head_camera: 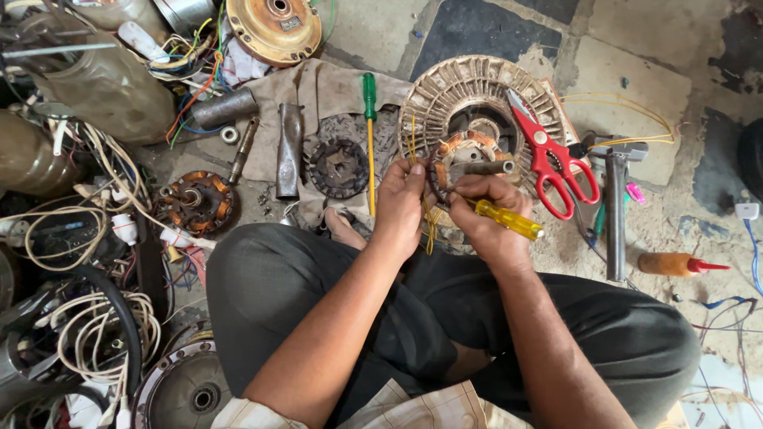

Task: The person sits on the floor and works on a circular electrical component, using a yellow screwdriver to manipulate wires and a red tool to test connections. The person also handles a metal casing and other parts from the surrounding clutter.

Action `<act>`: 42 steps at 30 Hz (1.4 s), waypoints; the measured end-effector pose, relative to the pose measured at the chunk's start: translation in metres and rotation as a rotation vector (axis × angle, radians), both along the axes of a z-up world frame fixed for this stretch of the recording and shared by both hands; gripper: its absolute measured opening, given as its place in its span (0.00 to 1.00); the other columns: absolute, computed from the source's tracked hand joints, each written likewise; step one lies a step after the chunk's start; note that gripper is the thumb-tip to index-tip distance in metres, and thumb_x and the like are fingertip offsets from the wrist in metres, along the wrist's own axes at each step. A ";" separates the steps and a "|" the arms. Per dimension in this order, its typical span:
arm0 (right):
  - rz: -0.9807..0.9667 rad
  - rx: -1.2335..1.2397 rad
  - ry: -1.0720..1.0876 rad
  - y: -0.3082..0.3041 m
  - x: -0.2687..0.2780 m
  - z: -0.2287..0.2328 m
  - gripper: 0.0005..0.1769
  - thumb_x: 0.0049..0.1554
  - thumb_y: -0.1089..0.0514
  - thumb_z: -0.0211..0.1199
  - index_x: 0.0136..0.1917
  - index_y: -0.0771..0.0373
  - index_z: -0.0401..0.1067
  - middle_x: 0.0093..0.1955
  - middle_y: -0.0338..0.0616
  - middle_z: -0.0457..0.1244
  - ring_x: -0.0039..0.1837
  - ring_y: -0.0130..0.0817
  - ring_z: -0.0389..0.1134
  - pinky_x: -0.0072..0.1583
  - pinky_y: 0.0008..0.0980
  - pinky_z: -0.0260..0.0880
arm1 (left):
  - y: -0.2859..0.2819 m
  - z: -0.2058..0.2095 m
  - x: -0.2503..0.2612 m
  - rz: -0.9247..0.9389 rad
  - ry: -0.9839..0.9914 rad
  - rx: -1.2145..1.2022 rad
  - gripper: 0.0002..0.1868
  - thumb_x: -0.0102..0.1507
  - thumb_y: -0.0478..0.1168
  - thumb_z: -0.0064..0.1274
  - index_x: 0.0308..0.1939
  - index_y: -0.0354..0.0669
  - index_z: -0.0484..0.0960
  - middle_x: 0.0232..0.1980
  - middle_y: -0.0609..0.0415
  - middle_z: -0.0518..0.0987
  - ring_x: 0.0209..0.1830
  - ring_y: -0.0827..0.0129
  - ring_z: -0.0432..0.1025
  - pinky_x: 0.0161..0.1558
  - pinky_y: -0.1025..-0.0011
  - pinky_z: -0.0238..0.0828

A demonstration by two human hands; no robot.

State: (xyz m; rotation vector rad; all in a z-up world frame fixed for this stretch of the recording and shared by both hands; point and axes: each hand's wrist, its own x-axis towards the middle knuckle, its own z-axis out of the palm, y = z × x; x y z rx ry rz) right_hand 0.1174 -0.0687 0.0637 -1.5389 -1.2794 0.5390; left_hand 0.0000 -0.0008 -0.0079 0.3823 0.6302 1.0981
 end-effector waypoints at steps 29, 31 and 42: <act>-0.350 -0.201 -0.795 -0.029 0.073 0.010 0.13 0.58 0.50 0.65 0.50 0.59 0.81 0.40 0.53 0.70 0.42 0.52 0.72 0.48 0.47 0.73 | -0.055 0.065 -0.062 0.255 0.442 0.107 0.10 0.66 0.39 0.56 0.47 0.37 0.78 0.34 0.62 0.74 0.31 0.78 0.67 0.35 0.77 0.65; -0.319 -0.197 -0.809 -0.037 0.071 0.013 0.12 0.57 0.50 0.66 0.50 0.58 0.81 0.43 0.51 0.70 0.44 0.52 0.72 0.48 0.48 0.72 | -0.064 0.067 -0.065 0.221 0.403 0.139 0.09 0.67 0.38 0.56 0.46 0.35 0.78 0.36 0.61 0.75 0.33 0.78 0.68 0.38 0.78 0.68; -0.268 -0.199 -0.662 -0.061 0.043 0.050 0.15 0.56 0.52 0.68 0.54 0.61 0.80 0.45 0.51 0.71 0.44 0.45 0.73 0.47 0.42 0.72 | -0.100 0.077 -0.050 0.109 0.321 0.133 0.07 0.68 0.37 0.57 0.44 0.36 0.78 0.35 0.63 0.73 0.34 0.81 0.64 0.38 0.80 0.62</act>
